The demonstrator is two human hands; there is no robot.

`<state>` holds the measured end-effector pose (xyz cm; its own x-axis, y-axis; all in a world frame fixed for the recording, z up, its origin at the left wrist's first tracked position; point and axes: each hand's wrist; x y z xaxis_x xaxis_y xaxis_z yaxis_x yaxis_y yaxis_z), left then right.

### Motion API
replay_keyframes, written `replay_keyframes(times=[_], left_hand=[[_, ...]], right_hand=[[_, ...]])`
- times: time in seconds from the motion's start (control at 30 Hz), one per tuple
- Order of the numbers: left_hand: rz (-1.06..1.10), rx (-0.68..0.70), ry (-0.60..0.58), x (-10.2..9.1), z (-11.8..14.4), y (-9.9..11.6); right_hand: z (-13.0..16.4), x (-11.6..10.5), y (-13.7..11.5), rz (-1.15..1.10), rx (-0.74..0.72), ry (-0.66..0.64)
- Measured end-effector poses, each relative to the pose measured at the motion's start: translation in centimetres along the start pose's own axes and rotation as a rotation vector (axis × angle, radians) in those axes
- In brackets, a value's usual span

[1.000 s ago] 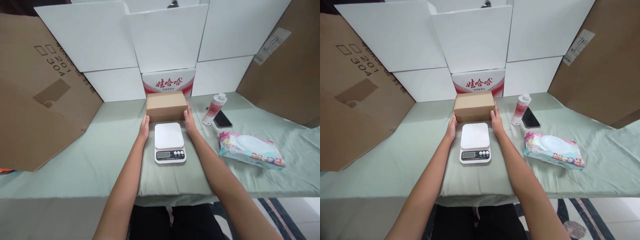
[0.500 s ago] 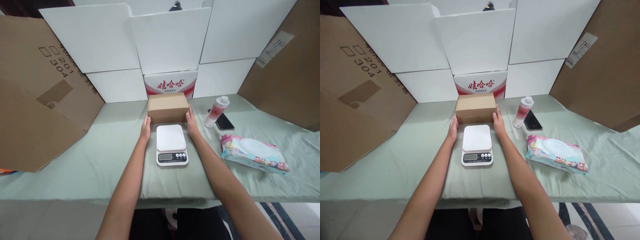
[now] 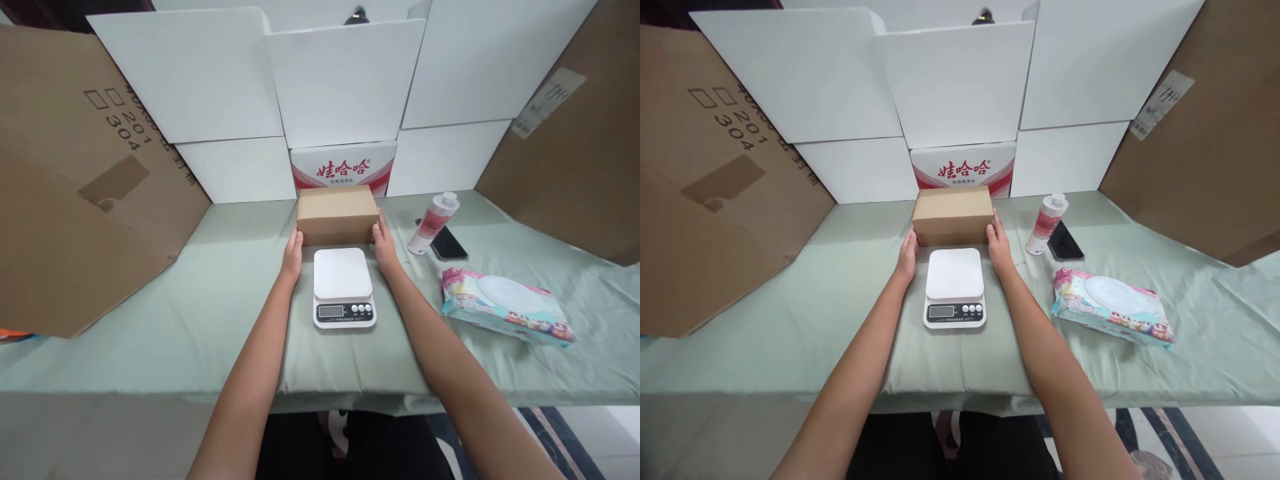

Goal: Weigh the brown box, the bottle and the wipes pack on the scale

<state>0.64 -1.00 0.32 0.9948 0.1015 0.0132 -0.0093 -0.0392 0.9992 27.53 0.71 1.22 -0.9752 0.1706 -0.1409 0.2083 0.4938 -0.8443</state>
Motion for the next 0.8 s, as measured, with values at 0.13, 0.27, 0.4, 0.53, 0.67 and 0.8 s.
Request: replay_keyframes(times=[0.13, 0.27, 0.4, 0.53, 0.67, 0.8], left_hand=[[-0.001, -0.012, 0.014, 0.05, 0.05, 0.0], [0.005, -0.019, 0.008, 0.08, 0.02, 0.2], [0.004, -0.042, -0.006, -0.09, -0.24, 0.19], [0.002, -0.037, 0.02, -0.42, -0.56, -0.12], [-0.012, -0.025, 0.035, -0.54, -0.64, -0.15], [-0.033, -0.034, 0.013, -0.31, -0.66, 0.46]], right_hand=[[0.01, 0.15, 0.01, -0.027, -0.011, 0.014], [-0.06, 0.28, 0.01, -0.032, -0.031, 0.021], [-0.1, 0.2, 0.19, -0.033, -0.011, 0.007], [-0.01, -0.04, 0.65, -0.059, -0.007, -0.019], [0.1, -0.19, 0.9, -0.143, 0.013, 0.008], [-0.04, -0.09, 0.38, -0.165, 0.005, -0.016]])
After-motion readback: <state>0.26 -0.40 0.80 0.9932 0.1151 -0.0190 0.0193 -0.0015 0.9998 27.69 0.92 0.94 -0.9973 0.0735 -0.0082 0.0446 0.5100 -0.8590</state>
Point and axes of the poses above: each hand's wrist, its own z-axis away from the middle knuckle, its own x-axis out of the palm, y = z × x, and after that the axes turned 12 degrees about -x, right-handed
